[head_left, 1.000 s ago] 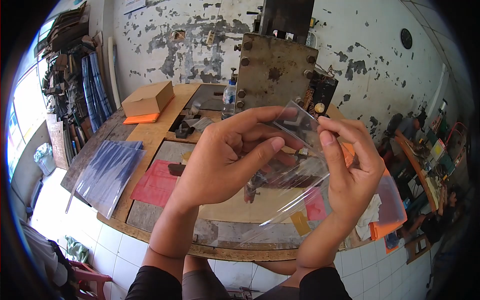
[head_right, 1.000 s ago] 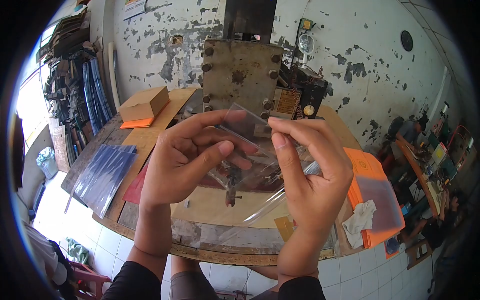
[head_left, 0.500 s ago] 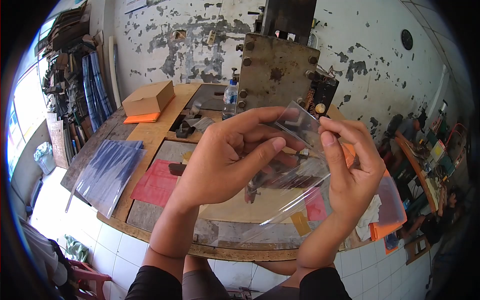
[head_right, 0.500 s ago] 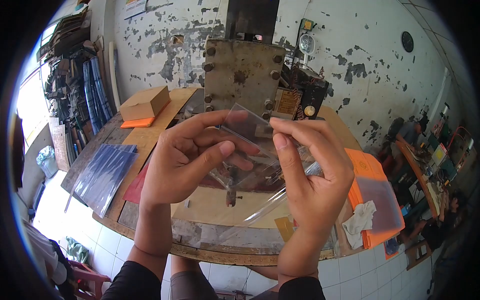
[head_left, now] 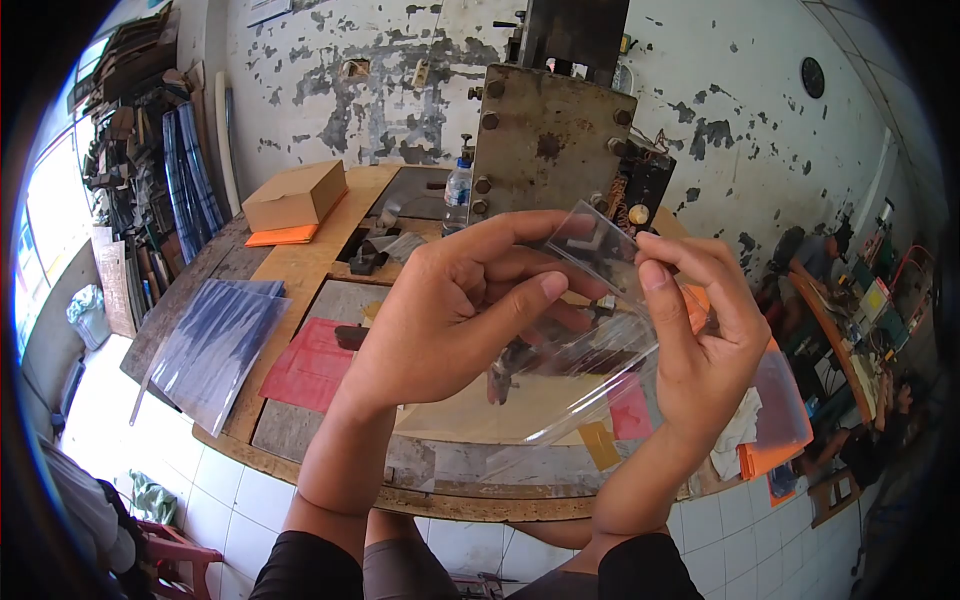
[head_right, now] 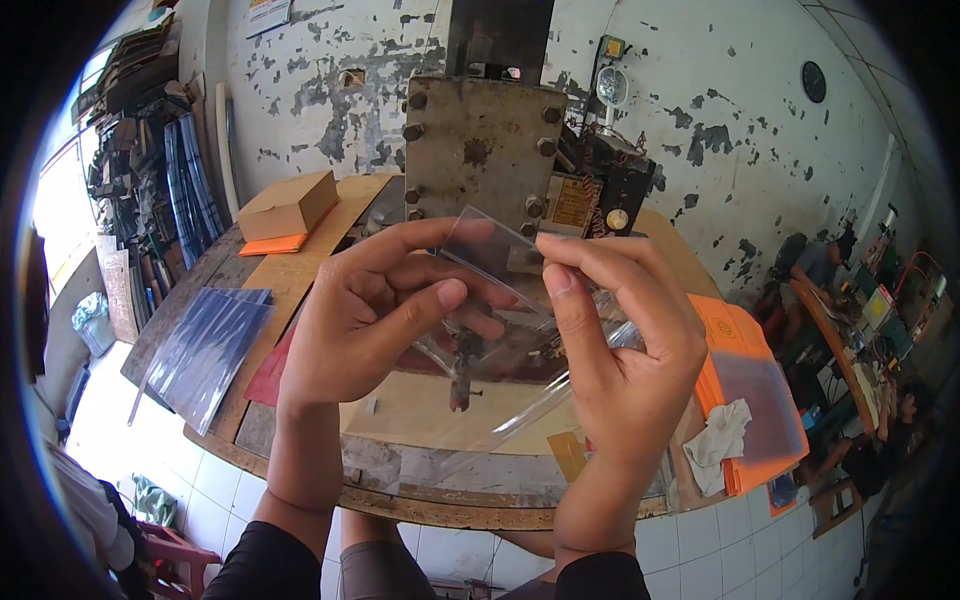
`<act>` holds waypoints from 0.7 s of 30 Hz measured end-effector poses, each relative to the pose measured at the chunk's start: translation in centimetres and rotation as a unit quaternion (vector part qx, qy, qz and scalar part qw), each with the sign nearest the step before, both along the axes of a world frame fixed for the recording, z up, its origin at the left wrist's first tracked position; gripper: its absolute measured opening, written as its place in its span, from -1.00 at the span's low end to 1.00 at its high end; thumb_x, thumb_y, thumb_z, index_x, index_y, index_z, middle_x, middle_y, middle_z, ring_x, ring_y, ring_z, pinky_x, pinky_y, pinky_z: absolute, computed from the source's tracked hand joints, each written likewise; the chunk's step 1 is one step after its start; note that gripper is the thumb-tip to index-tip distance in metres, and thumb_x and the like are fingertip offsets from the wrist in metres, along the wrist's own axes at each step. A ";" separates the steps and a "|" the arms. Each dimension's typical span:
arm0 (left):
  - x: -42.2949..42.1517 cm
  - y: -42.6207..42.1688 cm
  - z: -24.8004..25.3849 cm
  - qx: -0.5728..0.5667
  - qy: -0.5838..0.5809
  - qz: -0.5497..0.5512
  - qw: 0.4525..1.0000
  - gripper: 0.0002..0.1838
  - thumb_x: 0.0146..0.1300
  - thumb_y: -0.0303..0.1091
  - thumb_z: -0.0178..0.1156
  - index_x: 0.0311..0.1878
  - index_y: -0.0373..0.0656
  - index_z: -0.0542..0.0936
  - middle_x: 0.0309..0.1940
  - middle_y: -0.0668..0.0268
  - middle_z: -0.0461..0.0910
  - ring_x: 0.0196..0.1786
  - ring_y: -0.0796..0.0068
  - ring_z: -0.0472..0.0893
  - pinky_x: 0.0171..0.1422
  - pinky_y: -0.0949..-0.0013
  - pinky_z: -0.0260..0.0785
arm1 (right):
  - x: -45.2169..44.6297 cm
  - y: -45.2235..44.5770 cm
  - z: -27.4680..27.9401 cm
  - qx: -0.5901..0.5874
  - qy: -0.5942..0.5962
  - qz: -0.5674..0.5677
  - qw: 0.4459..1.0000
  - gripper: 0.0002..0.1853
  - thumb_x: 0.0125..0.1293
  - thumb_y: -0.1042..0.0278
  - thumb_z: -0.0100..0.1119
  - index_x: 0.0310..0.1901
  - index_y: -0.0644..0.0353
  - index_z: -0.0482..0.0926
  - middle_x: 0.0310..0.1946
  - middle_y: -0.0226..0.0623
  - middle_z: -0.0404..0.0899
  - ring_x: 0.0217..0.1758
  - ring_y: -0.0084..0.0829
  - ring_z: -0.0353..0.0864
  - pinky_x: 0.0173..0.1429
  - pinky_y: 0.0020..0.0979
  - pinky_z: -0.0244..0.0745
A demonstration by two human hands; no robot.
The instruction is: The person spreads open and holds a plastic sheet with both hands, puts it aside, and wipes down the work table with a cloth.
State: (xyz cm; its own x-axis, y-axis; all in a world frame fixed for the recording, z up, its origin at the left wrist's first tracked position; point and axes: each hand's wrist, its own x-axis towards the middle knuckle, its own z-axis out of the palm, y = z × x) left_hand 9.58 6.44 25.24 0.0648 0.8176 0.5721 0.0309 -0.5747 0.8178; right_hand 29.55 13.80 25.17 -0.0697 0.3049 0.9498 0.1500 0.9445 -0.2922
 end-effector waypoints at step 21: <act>-0.3 1.2 -1.0 0.091 0.011 0.069 0.993 -0.65 0.70 -0.41 0.21 0.41 -0.34 0.60 0.02 0.07 0.88 -0.05 0.48 0.87 -0.11 0.53 0.66 | 0.3 -0.4 0.2 0.018 -0.038 0.021 0.999 -0.81 0.37 0.71 0.45 -0.03 0.31 0.86 -0.18 -0.26 0.80 -0.17 -0.48 0.77 -0.07 -0.49 0.62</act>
State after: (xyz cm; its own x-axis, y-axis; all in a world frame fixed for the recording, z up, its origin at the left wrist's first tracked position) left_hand 9.33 7.59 24.29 -0.0266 0.7029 0.7108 0.1372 -0.7018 0.6991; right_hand 29.86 13.43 25.37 -0.1543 0.2662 0.9515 0.1301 0.9601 -0.2475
